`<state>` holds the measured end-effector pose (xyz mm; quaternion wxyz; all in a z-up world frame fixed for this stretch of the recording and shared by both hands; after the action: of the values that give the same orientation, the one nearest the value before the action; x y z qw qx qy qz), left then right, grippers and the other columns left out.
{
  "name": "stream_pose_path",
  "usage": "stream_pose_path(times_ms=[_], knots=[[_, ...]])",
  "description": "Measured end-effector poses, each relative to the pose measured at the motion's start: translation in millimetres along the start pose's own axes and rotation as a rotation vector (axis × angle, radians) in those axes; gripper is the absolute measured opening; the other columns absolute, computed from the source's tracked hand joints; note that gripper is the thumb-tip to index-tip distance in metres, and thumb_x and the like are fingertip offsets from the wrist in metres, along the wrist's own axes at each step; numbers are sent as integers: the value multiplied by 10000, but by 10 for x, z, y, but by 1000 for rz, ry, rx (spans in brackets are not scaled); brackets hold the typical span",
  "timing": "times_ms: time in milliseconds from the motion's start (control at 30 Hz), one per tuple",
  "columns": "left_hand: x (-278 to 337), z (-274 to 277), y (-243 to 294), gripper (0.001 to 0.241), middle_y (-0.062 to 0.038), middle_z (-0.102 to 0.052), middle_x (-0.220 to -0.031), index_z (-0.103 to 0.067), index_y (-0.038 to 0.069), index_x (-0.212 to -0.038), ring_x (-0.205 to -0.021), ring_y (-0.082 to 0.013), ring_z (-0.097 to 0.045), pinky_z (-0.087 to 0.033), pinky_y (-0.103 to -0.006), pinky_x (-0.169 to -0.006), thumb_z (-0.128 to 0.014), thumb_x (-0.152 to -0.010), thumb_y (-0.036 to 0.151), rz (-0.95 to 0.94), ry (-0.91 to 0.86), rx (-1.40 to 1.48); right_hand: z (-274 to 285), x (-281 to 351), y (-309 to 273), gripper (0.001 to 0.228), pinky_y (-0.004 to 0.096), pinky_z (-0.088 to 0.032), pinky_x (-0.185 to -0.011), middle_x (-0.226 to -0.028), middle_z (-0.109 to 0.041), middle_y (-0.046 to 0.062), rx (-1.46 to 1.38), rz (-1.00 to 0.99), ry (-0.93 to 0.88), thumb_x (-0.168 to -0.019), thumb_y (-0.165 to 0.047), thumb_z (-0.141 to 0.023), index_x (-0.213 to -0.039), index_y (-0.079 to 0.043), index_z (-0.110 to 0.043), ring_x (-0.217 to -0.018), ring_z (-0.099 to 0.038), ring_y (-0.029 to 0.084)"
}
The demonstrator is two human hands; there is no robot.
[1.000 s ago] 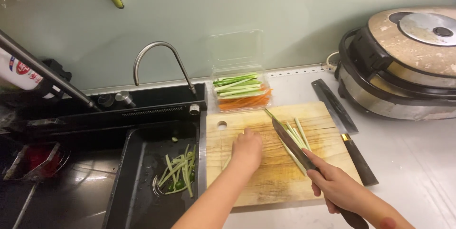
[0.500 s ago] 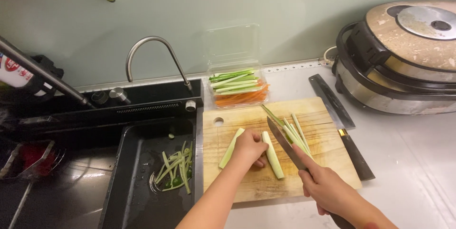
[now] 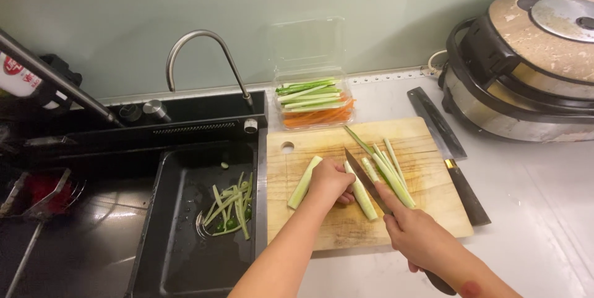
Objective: Cutting cucumbers and fish balls into smaller pieces on a wooden cutting board.
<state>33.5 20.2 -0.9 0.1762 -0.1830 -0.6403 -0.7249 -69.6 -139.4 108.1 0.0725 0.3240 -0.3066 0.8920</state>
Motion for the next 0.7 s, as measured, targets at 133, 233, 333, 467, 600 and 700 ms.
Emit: stream_pose_path(times_ms=[133, 233, 333, 467, 600, 700], knots=[[102, 31, 89, 173, -174, -706, -716, -561, 3, -888, -557, -265, -728, -582, -357, -440, -712, -809, 30, 18, 23, -19, -23, 51, -112, 658, 404, -583, -490, -716, -714, 193, 83, 4, 40, -1020, -241, -428, -1612, -387, -180, -411, -621, 271], [58, 23, 76, 127, -167, -716, -707, -622, -33, -842, -545, -252, -730, -582, -336, -433, -714, -814, 50, 26, -14, -38, -60, 47, -198, 686, 406, -603, -510, -765, -739, 205, 215, 15, 44, -995, -187, -347, -1627, -324, -118, -432, -648, 278], [15, 24, 50, 132, -187, -716, -698, -636, -64, -802, -537, -260, -728, -593, -338, -433, -711, -819, 43, 29, -40, -20, -91, 18, -284, 714, 417, -617, -526, -798, -734, 191, 284, 2, 53, -982, -161, -335, -1634, -285, -69, -455, -654, 286], [-19, 17, 33, 164, -203, -713, -679, -665, -104, -752, -515, -272, -715, -587, -347, -423, -695, -834, 35, 54, -77, -32, -52, -36, -384, 771, 401, -611, -528, -821, -748, 212, 357, 1, 19, -959, -90, -355, -1657, -219, -53, -454, -666, 275], [-56, -9, 25, 146, -206, -717, -685, -653, -87, -743, -519, -271, -716, -585, -352, -422, -687, -841, 17, 75, -92, -8, 45, 8, -462, 791, 415, -589, -529, -835, -756, 220, 361, -20, -25, -938, -55, -354, -1656, -226, -72, -464, -660, 285], [-108, -29, -15, 142, -209, -719, -689, -630, -62, -733, -526, -273, -719, -582, -355, -423, -676, -845, 13, 67, -87, -8, 68, 39, -436, 768, 427, -593, -532, -860, -748, 235, 322, -49, -44, -948, -72, -368, -1648, -231, -97, -468, -663, 284]])
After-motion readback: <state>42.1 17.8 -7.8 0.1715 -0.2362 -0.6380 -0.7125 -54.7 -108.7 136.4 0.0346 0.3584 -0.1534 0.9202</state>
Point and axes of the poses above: each hand's wrist, its own x-axis away from the middle knuckle, its own z-axis out of the back of the hand, y = z × x, the point moved 4 cm from there along -x, towards the middle knuckle
